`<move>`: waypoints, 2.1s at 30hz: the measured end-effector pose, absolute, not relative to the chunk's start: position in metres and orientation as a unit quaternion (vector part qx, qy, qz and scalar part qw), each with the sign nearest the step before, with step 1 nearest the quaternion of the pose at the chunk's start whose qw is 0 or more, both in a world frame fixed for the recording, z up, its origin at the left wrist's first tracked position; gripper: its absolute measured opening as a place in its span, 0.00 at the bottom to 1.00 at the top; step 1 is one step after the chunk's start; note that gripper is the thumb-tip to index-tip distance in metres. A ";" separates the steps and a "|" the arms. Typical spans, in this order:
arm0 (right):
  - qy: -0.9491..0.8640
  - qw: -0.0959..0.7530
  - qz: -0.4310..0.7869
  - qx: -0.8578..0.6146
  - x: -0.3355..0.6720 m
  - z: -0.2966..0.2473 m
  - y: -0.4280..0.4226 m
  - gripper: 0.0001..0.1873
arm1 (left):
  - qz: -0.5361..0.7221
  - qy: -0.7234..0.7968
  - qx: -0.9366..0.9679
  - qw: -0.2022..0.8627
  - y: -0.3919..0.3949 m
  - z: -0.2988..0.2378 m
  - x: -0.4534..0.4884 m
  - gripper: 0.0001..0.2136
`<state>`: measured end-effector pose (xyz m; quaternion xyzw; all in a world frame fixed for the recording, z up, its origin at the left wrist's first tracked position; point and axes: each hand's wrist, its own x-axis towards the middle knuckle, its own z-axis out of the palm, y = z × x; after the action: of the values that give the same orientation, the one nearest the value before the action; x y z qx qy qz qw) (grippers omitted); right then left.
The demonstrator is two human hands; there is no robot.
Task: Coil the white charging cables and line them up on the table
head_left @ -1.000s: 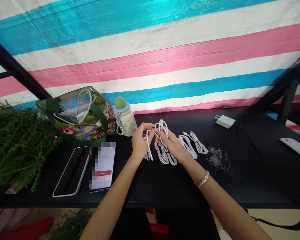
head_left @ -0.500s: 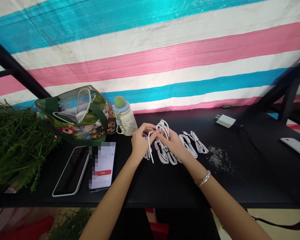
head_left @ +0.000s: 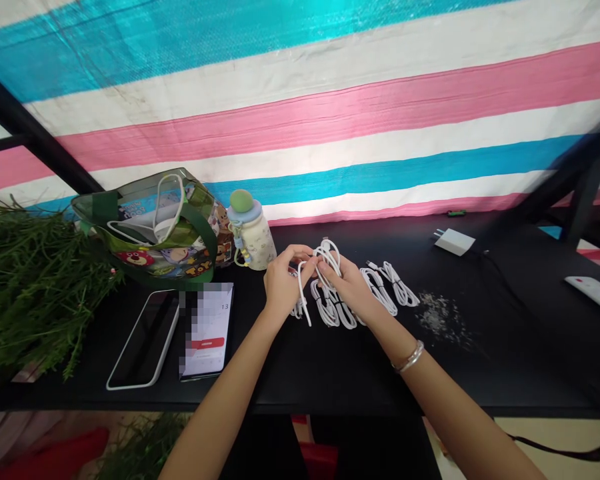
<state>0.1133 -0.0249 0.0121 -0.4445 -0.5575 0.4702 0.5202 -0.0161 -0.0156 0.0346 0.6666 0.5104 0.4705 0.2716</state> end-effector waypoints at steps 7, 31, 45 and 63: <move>-0.539 0.527 0.491 -0.437 0.112 0.015 -0.027 0.20 | 0.447 0.532 0.680 0.235 -0.018 0.036 -0.016 0.05; -0.394 0.567 0.596 -0.411 0.114 0.019 -0.027 0.26 | 0.459 0.484 0.688 0.285 -0.014 0.025 -0.017 0.01; -0.378 0.617 0.570 -0.390 0.129 0.008 -0.013 0.22 | 0.508 0.446 0.642 0.362 -0.011 0.027 -0.019 0.08; -0.181 0.698 0.619 -0.310 0.138 0.020 -0.011 0.12 | 0.374 0.358 0.791 0.326 -0.015 0.024 -0.014 0.04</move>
<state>0.1382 -0.0106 0.0202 -0.3097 -0.1812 0.6193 0.6984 -0.0142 -0.0154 0.0238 0.7907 0.3583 0.3742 0.3262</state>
